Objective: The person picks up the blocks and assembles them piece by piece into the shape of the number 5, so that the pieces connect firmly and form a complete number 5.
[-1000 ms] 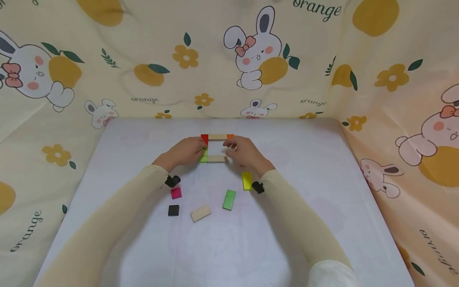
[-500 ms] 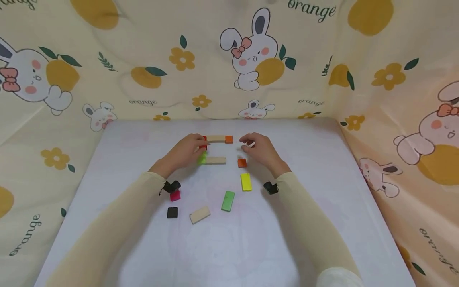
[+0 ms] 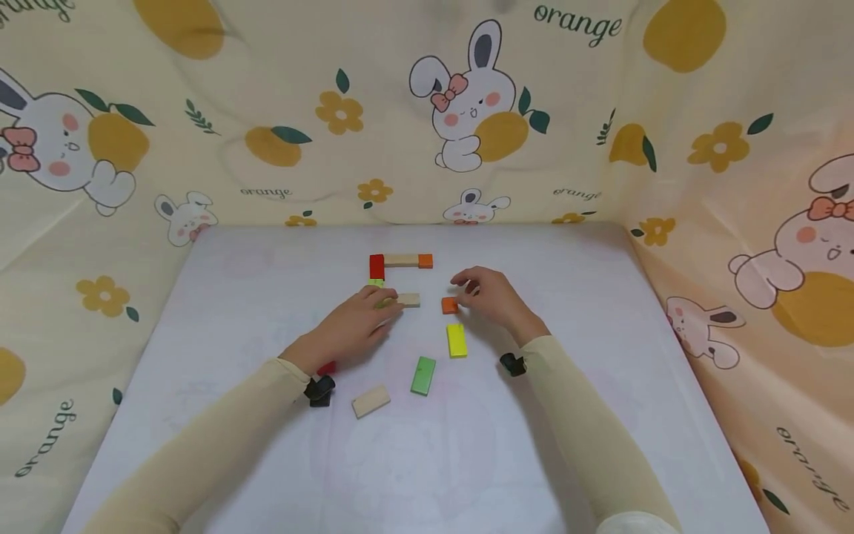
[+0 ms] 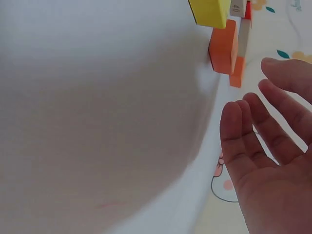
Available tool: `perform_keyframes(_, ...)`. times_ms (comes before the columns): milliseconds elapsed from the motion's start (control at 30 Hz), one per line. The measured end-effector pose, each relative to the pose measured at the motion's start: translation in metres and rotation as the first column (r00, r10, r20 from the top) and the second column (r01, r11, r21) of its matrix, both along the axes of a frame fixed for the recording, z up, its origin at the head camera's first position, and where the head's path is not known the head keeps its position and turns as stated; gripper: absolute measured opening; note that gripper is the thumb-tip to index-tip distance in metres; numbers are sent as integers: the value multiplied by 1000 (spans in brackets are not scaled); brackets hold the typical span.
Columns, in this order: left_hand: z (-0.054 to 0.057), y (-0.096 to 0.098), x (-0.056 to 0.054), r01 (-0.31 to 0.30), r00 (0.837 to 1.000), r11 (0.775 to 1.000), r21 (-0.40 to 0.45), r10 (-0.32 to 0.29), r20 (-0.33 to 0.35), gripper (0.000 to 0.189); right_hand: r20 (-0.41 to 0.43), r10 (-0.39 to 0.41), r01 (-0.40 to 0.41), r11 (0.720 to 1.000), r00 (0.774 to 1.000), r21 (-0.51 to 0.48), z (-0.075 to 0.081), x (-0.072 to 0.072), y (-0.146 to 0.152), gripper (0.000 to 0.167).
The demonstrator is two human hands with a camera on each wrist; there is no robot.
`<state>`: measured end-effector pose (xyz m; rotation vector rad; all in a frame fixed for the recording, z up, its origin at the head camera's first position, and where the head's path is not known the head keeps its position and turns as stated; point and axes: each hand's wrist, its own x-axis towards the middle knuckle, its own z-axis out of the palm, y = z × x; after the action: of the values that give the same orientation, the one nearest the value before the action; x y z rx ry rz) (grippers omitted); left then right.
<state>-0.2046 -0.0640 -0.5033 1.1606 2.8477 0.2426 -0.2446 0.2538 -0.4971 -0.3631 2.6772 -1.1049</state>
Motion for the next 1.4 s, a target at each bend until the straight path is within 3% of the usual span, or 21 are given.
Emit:
perform_keyframes(233, -10, 2, 0, -6, 1000, 997, -83, 5, -20, 53, 32, 38, -39, 999, 999, 25, -6, 3, -3, 34)
perform_keyframes(367, -11, 5, -1, -26, 998, 993, -113, 19, -62, 54, 37, 32, -34, 999, 999, 40, -9, 3, -4, 35)
perform_keyframes(567, -13, 11, 2, -37, 997, 989, -142, 27, -72, 57, 66, 18, -23, 997, 998, 79, -12, 5, -7, 39)
perform_keyframes(1000, -10, 15, 4, -69, 996, 989, -127, 60, -70, 56, 85, 21, -29, 995, 996, 92, -16, 2, -11, 38)
perform_keyframes(1400, -8, 14, 2, -63, 996, 990, -123, 55, -66, 55, 76, 14, -20, 996, 997, 87, -14, 4, -15, 36)
